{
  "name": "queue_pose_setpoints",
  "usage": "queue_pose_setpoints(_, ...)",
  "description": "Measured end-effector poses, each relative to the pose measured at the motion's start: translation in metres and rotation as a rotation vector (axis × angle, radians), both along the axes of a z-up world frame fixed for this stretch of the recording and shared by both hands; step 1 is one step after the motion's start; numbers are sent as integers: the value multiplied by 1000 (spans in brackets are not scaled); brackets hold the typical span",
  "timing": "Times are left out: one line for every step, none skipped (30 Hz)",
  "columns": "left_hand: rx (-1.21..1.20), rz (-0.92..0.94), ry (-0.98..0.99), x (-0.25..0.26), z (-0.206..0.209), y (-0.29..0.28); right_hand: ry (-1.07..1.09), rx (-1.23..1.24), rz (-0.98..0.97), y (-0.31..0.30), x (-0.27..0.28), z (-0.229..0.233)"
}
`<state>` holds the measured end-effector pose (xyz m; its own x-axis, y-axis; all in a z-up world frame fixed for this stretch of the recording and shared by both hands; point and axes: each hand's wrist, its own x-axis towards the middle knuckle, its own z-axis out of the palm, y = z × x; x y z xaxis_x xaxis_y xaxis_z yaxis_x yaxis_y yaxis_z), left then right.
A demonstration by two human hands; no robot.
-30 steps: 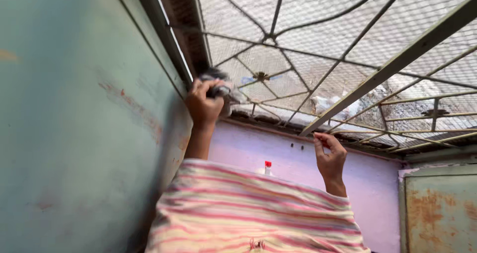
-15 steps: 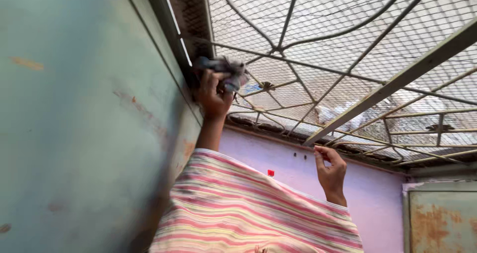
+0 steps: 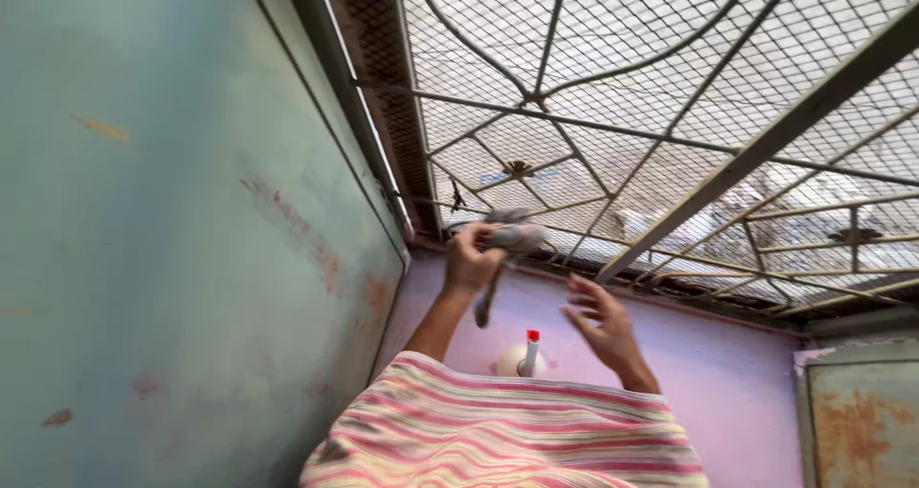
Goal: The person cleans a metal window frame and the surrounding wall area using a spray bottle and a cloth. They repeatedly spray the cleaning solution onto the cloth and wipe the surfaces, focusing on the frame and the wall above the window.
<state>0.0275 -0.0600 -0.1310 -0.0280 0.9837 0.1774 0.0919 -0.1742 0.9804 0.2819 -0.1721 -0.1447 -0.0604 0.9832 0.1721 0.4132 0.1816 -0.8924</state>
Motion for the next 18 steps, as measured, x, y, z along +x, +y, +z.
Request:
queue_pose_setpoints(-20, -93, 38, 14, 15, -8, 36, 28, 49, -2, -11, -1)
queue_pose_setpoints(-38, -186, 75, 28, 30, -17, 135, 47, 64, -5, -24, -3)
queue_pose_setpoints(0, -302, 81, 41, 47, -27, 233, 73, 84, -2, -35, -4)
queue_pose_setpoints(39, -418, 87, 50, 62, -36, 331, 99, 105, 0, -39, -3)
queue_pose_setpoints(45, -504, 7, 50, 76, -41, 353, 81, -39, 5, -38, -2)
queue_pose_setpoints(50, -590, -73, 50, 88, -45, 373, 60, -183, 11, -34, 1)
queue_pose_setpoints(53, -680, -149, 49, 98, -47, 395, 35, -330, 14, -31, 4)
queue_pose_setpoints(116, -612, -115, 48, 105, -47, 419, 124, -321, 15, -24, 9)
queue_pose_setpoints(176, -548, -82, 46, 109, -47, 443, 210, -316, 15, -16, 15)
queue_pose_setpoints(235, -482, -50, 44, 112, -45, 466, 297, -310, 17, -10, 21)
queue_pose_setpoints(251, -452, -68, 42, 114, -43, 425, 343, -383, 19, -6, 28)
queue_pose_setpoints(267, -423, -86, 39, 115, -39, 383, 388, -457, 21, -3, 36)
queue_pose_setpoints(277, -391, -107, 38, 114, -38, 337, 426, -530, 21, -1, 44)
queue_pose_setpoints(263, -353, -122, 39, 112, -36, 239, 497, -537, 29, 0, 53)
queue_pose_setpoints(242, -318, -139, 40, 108, -36, 136, 558, -545, 42, 3, 64)
queue_pose_setpoints(220, -282, -156, 42, 103, -35, 30, 618, -548, 62, 6, 74)
queue_pose_setpoints(201, -243, -188, 46, 95, -36, -86, 668, -561, 75, 13, 81)
queue_pose_setpoints(181, -203, -218, 47, 88, -36, -204, 714, -568, 82, 17, 84)
